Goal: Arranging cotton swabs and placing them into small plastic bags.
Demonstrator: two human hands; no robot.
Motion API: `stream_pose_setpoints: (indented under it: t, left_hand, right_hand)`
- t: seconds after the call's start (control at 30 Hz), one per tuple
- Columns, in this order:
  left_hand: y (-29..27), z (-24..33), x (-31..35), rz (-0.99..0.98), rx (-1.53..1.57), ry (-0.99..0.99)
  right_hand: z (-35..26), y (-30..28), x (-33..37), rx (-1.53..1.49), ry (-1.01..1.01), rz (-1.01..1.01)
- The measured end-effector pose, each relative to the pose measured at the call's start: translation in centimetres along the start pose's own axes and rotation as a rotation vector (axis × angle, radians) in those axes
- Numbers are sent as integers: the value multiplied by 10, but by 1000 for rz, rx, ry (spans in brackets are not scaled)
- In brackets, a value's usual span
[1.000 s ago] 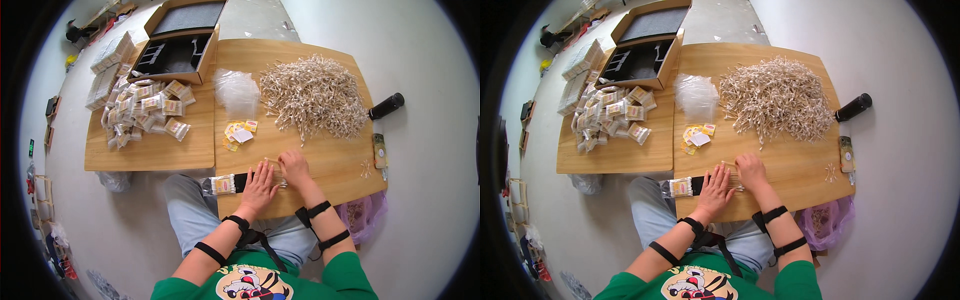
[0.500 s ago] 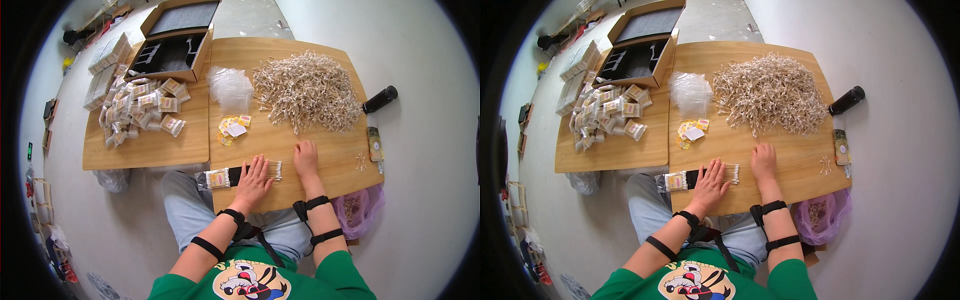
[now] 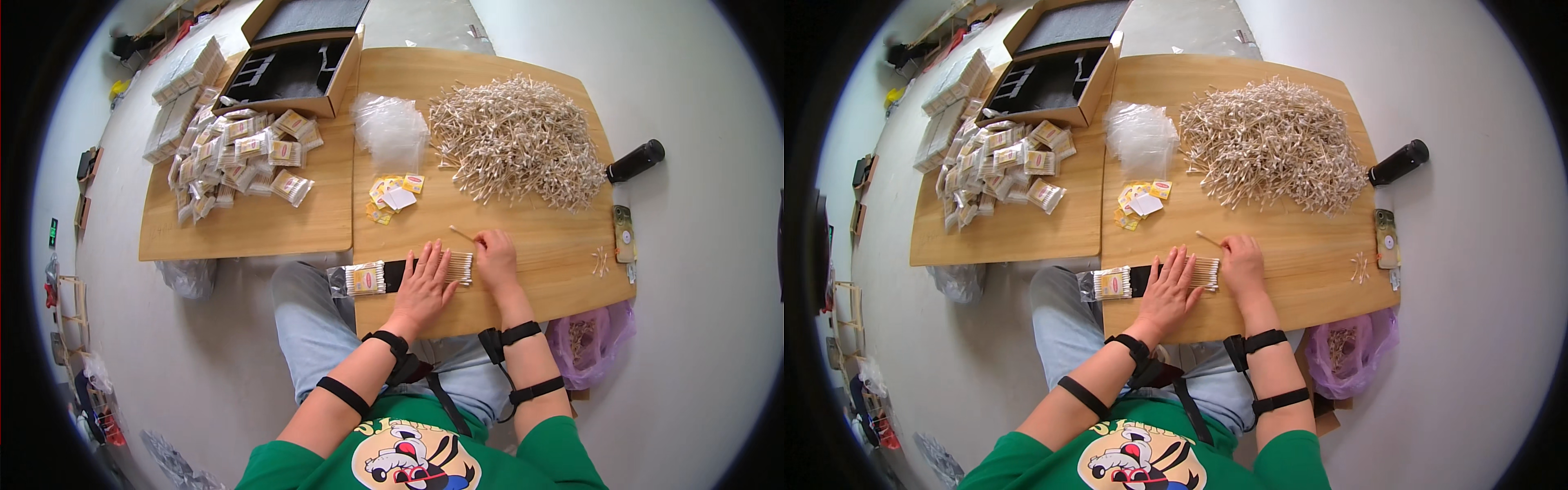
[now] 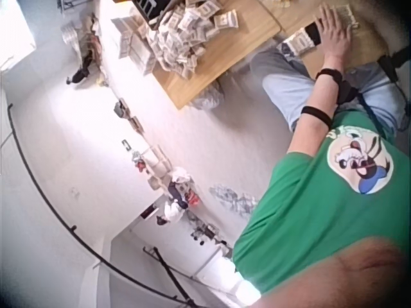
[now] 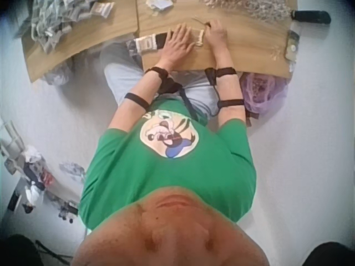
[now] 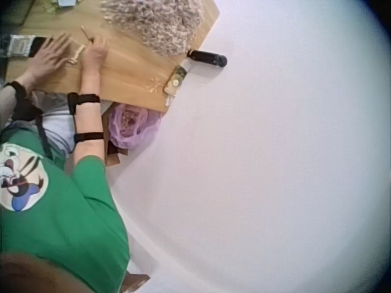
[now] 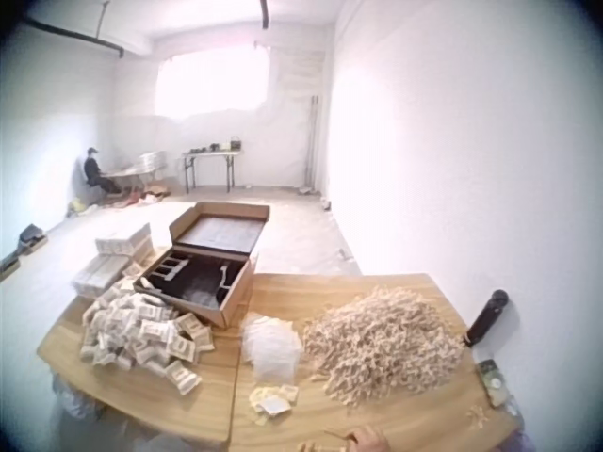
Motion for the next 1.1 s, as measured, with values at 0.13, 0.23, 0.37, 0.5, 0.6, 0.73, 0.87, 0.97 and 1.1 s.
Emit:
stream_pose_setpoints:
  t: [0.13,0.23,0.37,0.5,0.6,0.73,0.87,0.97,1.1]
  left_hand:
    - [0,-2,0,4,-5,-17]
    - [-1,-1,1,-15,8,-18]
    - [-2,0,1,-28,3,-15]
    - [-1,1,-1,-30,1,-6]
    - [-2,1,0,-10,-4,0]
    - [-2,1,0,-7,1,3]
    - [-4,0,1,17,12,2]
    - [-5,1,-1,26,35,9]
    - [-6,2,-1,32,44,19]
  right_hand:
    - [-9,8,5,-65,-25,-308]
    - [9,7,-11,-228,255,-263]
    - [-7,-6,-35,-9,19,22]
    - [-11,7,-47,108,0,14]
    - [-7,10,-46,94,-5,52]
    - [4,5,-33,7,15,130]
    - [12,-3,-18,-87,43,111]
    - [23,-8,-9,-160,78,100]
    - [34,-12,-6,-206,203,138]
Point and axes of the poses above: each hand's wrist, its own x-axis away from the middle knuckle, its own y-axis out of the palm, z = x × y, the point moved 6 cm from there along -x, towards the middle knuckle, and after that the axes turned 15 degrees about y, right-handed, at the moved point
